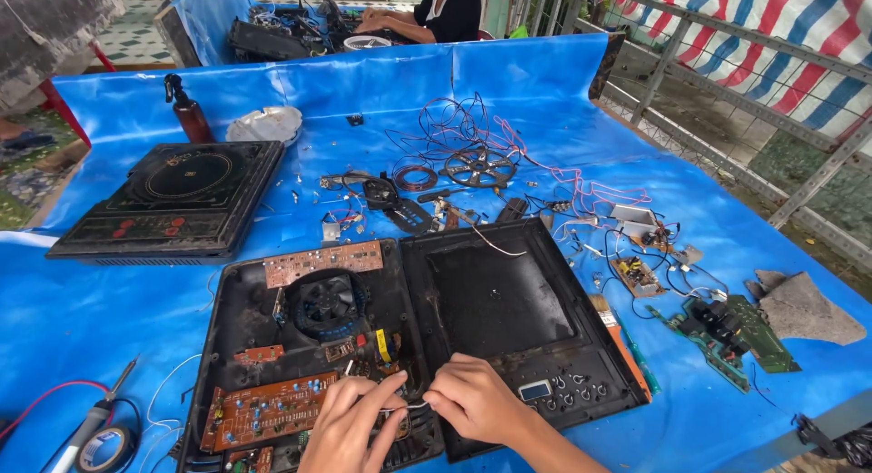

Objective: The person works on the internal components of a disassembled electronic device, likely a microwave, placed on a blue tarp. They use their hands to strip the insulation from a white wire and connect it to a circuit board. The person briefly checks a smartphone before continuing to twist and secure the wire connection.

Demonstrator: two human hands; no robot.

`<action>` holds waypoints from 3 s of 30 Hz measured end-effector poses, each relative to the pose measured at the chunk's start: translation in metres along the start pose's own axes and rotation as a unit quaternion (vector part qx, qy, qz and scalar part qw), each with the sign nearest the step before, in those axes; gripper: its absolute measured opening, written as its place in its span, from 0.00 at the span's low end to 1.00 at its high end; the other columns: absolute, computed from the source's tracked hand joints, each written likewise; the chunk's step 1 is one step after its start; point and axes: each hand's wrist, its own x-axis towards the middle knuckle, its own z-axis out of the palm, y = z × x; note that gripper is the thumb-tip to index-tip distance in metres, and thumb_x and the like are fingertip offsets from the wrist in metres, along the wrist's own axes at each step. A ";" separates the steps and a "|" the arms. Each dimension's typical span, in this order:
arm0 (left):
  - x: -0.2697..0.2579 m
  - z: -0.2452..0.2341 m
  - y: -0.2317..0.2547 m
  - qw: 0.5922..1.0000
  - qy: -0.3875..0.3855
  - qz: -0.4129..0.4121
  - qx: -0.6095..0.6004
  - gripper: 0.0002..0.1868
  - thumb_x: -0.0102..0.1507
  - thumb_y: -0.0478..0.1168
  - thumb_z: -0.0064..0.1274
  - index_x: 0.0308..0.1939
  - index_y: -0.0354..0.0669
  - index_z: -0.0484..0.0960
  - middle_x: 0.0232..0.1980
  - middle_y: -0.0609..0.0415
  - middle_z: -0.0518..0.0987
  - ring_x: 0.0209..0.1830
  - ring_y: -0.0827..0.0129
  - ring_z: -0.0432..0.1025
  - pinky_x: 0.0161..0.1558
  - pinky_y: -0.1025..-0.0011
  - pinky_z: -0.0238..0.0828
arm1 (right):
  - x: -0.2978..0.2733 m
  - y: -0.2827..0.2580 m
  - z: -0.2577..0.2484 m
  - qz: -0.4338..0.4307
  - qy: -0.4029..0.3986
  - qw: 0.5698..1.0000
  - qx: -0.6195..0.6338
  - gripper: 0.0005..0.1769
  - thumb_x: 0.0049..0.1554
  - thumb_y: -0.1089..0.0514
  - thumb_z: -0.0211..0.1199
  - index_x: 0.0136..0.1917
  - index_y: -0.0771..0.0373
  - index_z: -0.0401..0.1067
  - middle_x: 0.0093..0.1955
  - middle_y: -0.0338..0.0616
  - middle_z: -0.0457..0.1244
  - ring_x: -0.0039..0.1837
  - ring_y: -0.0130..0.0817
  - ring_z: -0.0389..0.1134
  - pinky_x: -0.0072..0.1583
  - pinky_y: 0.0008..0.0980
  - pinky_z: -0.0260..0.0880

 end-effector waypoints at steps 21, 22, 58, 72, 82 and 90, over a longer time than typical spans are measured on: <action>-0.006 0.012 -0.001 0.984 0.065 0.085 0.146 0.11 0.66 0.45 0.54 0.52 0.57 0.82 0.48 0.65 0.79 0.50 0.64 0.69 0.54 0.55 0.63 | -0.003 -0.008 -0.015 0.045 -0.029 0.999 0.003 0.09 0.68 0.55 0.54 0.50 0.62 0.69 0.44 0.43 0.68 0.46 0.43 0.72 0.51 0.42 0.70; -0.008 0.013 -0.003 0.983 0.063 0.089 0.145 0.11 0.66 0.45 0.54 0.52 0.57 0.82 0.48 0.65 0.79 0.50 0.64 0.69 0.54 0.55 0.63 | -0.005 -0.005 -0.011 0.046 -0.025 0.999 0.001 0.09 0.68 0.55 0.54 0.50 0.62 0.69 0.44 0.43 0.68 0.46 0.43 0.72 0.51 0.42 0.70; -0.013 0.012 -0.003 0.980 0.101 0.006 0.168 0.08 0.66 0.49 0.52 0.42 0.57 0.84 0.57 0.58 0.75 0.47 0.63 0.71 0.51 0.53 0.64 | -0.012 0.003 -0.010 -0.009 -0.009 1.000 0.023 0.15 0.71 0.55 0.48 0.45 0.60 0.69 0.34 0.37 0.65 0.38 0.38 0.68 0.48 0.39 0.69; -0.013 0.014 -0.007 0.984 0.082 0.026 0.157 0.10 0.66 0.50 0.50 0.44 0.56 0.84 0.59 0.57 0.75 0.51 0.62 0.72 0.54 0.53 0.66 | -0.008 -0.008 -0.020 0.062 -0.071 0.992 0.081 0.06 0.68 0.57 0.55 0.52 0.62 0.68 0.47 0.43 0.66 0.49 0.40 0.70 0.49 0.38 0.70; -0.014 0.013 -0.005 0.985 0.081 0.019 0.154 0.10 0.67 0.50 0.49 0.45 0.58 0.84 0.58 0.58 0.76 0.49 0.64 0.72 0.53 0.55 0.66 | -0.007 -0.009 -0.019 0.069 -0.084 0.992 0.070 0.08 0.67 0.56 0.56 0.54 0.61 0.70 0.49 0.42 0.68 0.53 0.41 0.70 0.53 0.39 0.71; -0.014 0.014 -0.008 0.986 0.066 0.028 0.153 0.10 0.67 0.51 0.47 0.43 0.58 0.83 0.59 0.58 0.75 0.50 0.61 0.71 0.50 0.52 0.64 | -0.011 -0.002 -0.011 -0.010 -0.015 1.000 0.023 0.20 0.71 0.51 0.50 0.38 0.61 0.67 0.33 0.39 0.64 0.36 0.40 0.67 0.42 0.39 0.66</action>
